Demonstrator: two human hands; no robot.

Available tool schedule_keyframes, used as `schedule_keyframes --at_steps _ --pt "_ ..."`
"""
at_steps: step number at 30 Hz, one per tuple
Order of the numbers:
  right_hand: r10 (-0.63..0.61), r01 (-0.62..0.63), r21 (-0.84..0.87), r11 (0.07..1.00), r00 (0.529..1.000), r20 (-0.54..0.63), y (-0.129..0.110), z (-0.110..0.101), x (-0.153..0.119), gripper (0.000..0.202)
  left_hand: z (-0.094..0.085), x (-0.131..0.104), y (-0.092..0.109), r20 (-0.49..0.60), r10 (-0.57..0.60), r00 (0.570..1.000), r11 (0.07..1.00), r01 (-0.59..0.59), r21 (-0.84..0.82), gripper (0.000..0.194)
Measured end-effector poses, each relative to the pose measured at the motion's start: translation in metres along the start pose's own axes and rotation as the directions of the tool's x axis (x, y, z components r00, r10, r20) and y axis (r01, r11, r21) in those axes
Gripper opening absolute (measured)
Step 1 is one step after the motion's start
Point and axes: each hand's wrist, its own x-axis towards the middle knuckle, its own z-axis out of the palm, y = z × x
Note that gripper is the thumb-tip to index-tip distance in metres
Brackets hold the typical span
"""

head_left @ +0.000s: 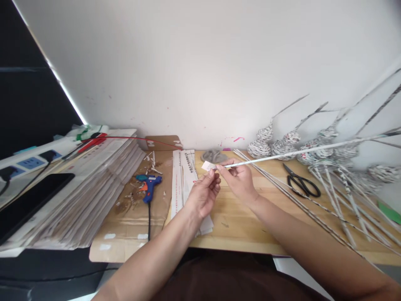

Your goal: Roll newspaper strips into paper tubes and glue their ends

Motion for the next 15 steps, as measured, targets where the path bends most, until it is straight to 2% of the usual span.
schedule_keyframes --at_steps 3,6,8,10,11,12,14,15 --pt "0.044 -0.048 0.121 0.991 0.999 0.031 -0.006 0.010 -0.015 0.022 0.003 -0.008 0.001 0.006 0.053 0.999 0.995 -0.053 -0.085 0.014" --pt "0.097 -0.111 0.198 0.974 0.992 0.077 -0.010 0.017 -0.029 0.022 -0.004 -0.015 0.005 -0.001 0.102 0.995 0.992 -0.102 -0.076 0.011" --pt "0.139 -0.158 0.139 0.978 0.980 0.142 -0.016 0.016 -0.043 0.026 -0.011 -0.019 0.010 -0.028 0.131 0.991 0.991 -0.132 -0.025 0.013" --pt "0.135 -0.139 0.003 0.990 0.964 0.229 -0.028 0.011 -0.059 0.030 -0.021 -0.024 0.018 -0.069 0.160 0.985 0.987 -0.158 0.037 0.013" --pt "0.089 -0.065 -0.089 0.994 0.951 0.296 -0.035 0.006 -0.067 0.031 -0.025 -0.026 0.022 -0.089 0.176 0.980 0.983 -0.170 0.063 0.013" --pt "0.000 0.067 -0.170 0.983 0.930 0.369 -0.043 0.001 -0.074 0.029 -0.030 -0.029 0.026 -0.105 0.191 0.976 0.980 -0.183 0.084 0.011" --pt "-0.247 0.388 -0.303 0.870 0.877 0.413 -0.056 -0.010 -0.083 0.022 -0.037 -0.034 0.032 -0.129 0.222 0.966 0.972 -0.210 0.103 0.009" --pt "-0.327 0.482 -0.385 0.787 0.855 0.403 -0.061 -0.015 -0.085 0.024 -0.040 -0.037 0.034 -0.136 0.233 0.963 0.970 -0.220 0.104 0.008"
